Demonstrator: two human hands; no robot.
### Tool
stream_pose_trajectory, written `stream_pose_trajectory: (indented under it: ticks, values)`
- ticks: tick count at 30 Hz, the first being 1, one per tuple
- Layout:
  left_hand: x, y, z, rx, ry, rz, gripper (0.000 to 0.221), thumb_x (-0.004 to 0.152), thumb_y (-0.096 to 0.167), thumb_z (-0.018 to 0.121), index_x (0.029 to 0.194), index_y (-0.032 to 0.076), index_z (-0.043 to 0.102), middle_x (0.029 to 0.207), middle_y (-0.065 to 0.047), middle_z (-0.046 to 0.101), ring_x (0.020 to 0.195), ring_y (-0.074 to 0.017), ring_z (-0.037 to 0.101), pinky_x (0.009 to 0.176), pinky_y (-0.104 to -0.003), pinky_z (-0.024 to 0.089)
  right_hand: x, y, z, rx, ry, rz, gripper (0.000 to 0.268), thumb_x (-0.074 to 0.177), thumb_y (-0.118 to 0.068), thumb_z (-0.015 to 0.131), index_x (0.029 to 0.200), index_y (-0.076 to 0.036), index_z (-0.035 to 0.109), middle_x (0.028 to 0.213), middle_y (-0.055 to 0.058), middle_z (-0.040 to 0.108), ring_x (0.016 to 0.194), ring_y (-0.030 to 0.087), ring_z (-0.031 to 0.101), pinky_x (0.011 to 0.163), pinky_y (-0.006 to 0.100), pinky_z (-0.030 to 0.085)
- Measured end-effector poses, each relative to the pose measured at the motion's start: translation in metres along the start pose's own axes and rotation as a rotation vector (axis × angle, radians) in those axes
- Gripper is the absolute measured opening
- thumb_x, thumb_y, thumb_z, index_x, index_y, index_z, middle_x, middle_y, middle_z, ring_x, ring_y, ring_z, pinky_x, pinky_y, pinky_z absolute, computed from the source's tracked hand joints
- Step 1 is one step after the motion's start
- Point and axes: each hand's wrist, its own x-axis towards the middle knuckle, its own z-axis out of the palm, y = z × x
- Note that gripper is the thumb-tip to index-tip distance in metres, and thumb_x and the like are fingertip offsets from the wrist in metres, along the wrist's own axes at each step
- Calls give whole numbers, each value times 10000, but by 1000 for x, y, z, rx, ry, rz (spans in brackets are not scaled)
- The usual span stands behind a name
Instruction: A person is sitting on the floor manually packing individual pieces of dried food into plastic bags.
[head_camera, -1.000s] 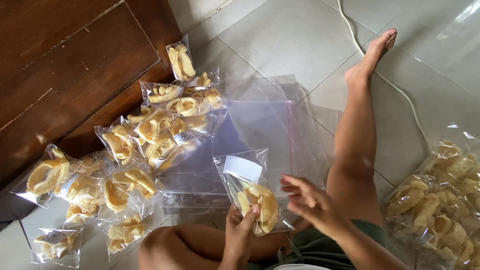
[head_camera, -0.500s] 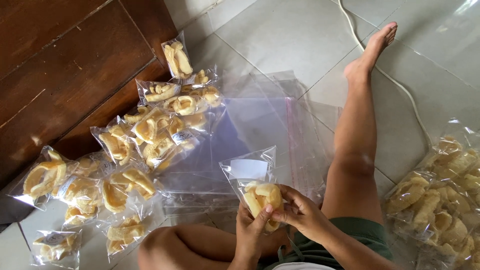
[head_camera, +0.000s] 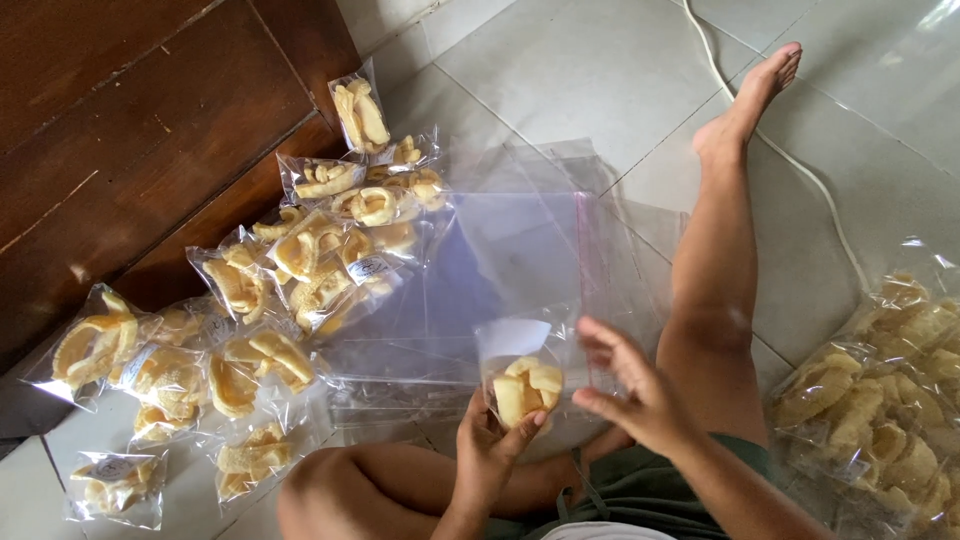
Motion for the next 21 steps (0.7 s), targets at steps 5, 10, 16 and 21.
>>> stream_pose_trajectory:
  ticks: [5,10,16,21]
  values:
    - [10,20,-9,1164,40,654,729,601,63,878,1286,153,646,1305,18,708,1202,-200,657,1215,-580,297,5,-56,-23,-620,55,-437,866,684,-165,890,1451,-34,509,1576,104,475,1523,258,385,1282,423,331]
    - [17,49,-8,1265,85,844,580,719,7,692,1274,174,667,1284,31,707,1270,-212,612,1254,-603,128,8,-49,-24,-880,-101,-554,844,611,-145,884,1399,-168,584,1520,1,534,1482,236,418,1245,442,341]
    - [17,61,-1,1249,-35,878,542,733,24,731,1252,175,689,1292,13,693,1247,-180,627,1243,-602,130,8,-41,-19,-859,-84,-561,688,723,-58,725,1395,-140,603,1474,19,594,1379,214,546,1167,417,432]
    - [33,38,-27,1227,119,777,1172,569,239,1022,1551,236,381,1645,-147,352,1505,-378,399,1271,-696,241,8,-36,-23,-777,54,-573,532,768,37,675,1273,-131,687,1346,12,692,1190,185,694,1067,345,557]
